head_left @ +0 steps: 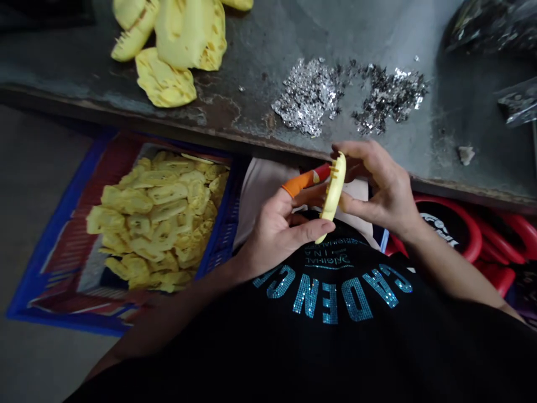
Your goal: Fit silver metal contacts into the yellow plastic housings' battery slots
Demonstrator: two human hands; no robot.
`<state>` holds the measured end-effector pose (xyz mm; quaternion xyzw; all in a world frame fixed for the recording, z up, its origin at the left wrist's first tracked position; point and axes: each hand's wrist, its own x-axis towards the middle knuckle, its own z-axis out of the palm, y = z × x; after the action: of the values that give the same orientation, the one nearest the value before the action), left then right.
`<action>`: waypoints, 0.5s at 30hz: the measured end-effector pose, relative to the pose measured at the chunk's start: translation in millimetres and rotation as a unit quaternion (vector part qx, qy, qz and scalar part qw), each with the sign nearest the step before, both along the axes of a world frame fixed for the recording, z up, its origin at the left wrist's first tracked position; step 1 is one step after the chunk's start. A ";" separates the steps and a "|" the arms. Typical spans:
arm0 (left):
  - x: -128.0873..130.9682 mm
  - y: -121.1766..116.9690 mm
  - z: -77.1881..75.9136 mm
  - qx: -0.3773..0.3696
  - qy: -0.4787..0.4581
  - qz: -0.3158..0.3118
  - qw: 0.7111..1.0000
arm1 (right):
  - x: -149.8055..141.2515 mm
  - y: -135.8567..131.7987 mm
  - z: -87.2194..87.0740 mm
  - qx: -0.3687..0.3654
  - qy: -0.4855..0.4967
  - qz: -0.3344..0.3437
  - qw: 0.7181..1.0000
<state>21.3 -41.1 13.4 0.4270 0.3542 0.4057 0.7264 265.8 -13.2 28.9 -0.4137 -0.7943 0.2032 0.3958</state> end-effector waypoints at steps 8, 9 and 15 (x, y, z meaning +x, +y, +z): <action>-22.8 11.6 -19.4 0.038 0.081 0.036 0.995 | -21.2 26.3 -11.7 0.075 0.010 -0.020 0.997; -25.8 14.0 -22.0 0.026 0.060 0.059 0.996 | -26.2 32.5 -10.1 0.076 0.008 -0.012 0.997; -55.8 23.3 -49.5 -0.063 -0.036 0.242 0.968 | -72.8 94.5 6.1 0.046 -0.065 0.135 0.988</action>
<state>-34.5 -17.8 -36.1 0.2671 0.4452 0.5613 0.6445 193.0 81.3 35.1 -0.2961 -0.8754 0.1909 0.3309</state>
